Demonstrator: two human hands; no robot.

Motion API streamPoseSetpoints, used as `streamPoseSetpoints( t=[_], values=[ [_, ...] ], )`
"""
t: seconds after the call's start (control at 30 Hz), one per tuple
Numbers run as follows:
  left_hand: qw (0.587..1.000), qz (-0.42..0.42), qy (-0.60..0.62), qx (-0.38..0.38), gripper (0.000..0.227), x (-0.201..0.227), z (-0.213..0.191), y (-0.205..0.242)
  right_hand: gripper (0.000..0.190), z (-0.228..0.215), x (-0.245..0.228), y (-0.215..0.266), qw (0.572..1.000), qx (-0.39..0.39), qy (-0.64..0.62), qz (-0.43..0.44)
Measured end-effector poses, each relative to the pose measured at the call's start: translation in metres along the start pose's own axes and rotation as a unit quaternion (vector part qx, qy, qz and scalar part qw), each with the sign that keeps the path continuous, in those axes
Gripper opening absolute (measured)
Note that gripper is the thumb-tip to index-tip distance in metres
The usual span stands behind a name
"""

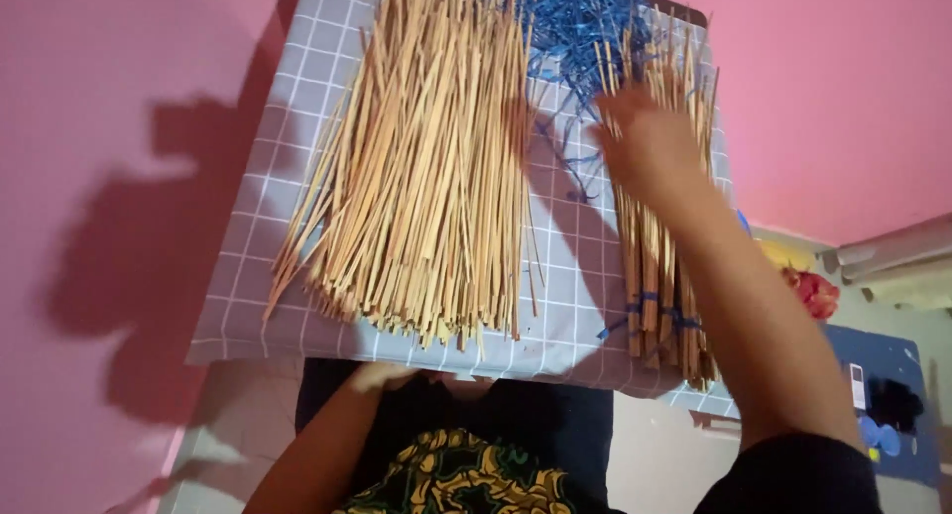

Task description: The person is bundling thin wooden sticks together using blue plastic string on a table with a checkered cloth.

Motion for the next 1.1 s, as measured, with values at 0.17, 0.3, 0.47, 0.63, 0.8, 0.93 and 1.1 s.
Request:
streamPoseSetpoints(
  t=[0.17, 0.3, 0.47, 0.63, 0.8, 0.93, 1.1],
  values=[
    [0.999, -0.022, -0.012, 0.027, 0.066, 0.080, 0.027, 0.003, 0.066, -0.009, -0.104, 0.009, 0.960, -0.147, -0.227, -0.077],
    [0.998, -0.043, -0.042, 0.036, 0.067, 0.112, 0.035, 0.020, 0.065, 0.016, -0.129, -0.007, 0.935, -0.247, -0.253, -0.033],
    [0.994, -0.063, -0.073, 0.045, 0.069, 0.130, 0.038, 0.040, 0.049, 0.082, -0.127, -0.008, 0.829, -0.283, -0.482, 0.023],
    [0.990, -0.083, -0.096, 0.054, 0.070, 0.141, 0.046, 0.056, 0.038, 0.036, -0.105, 0.028, 0.735, -0.316, -0.595, 0.077],
    [0.986, -0.099, -0.119, 0.063, 0.072, 0.154, 0.056, 0.062, 0.043, 0.007, -0.083, 0.075, 0.721, -0.244, -0.645, 0.069],
    [0.984, -0.077, -0.159, -0.028, 0.062, 0.172, 0.086, 0.061, 0.023, 0.020, -0.067, 0.112, 0.662, -0.180, -0.724, 0.078],
    [0.946, 0.015, -0.225, -0.231, 0.049, 0.240, 0.130, 0.084, 0.021, 0.018, -0.066, 0.138, 0.698, -0.128, -0.697, 0.104]
  ],
)
Point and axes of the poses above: each hand's wrist, its own y-axis away from the middle knuckle, its own z-axis out of the palm, x = y × z, the point moved 4 cm from there along -y, towards the middle knuckle, and after that the axes turned 5 degrees about y, right-handed, at the moved point
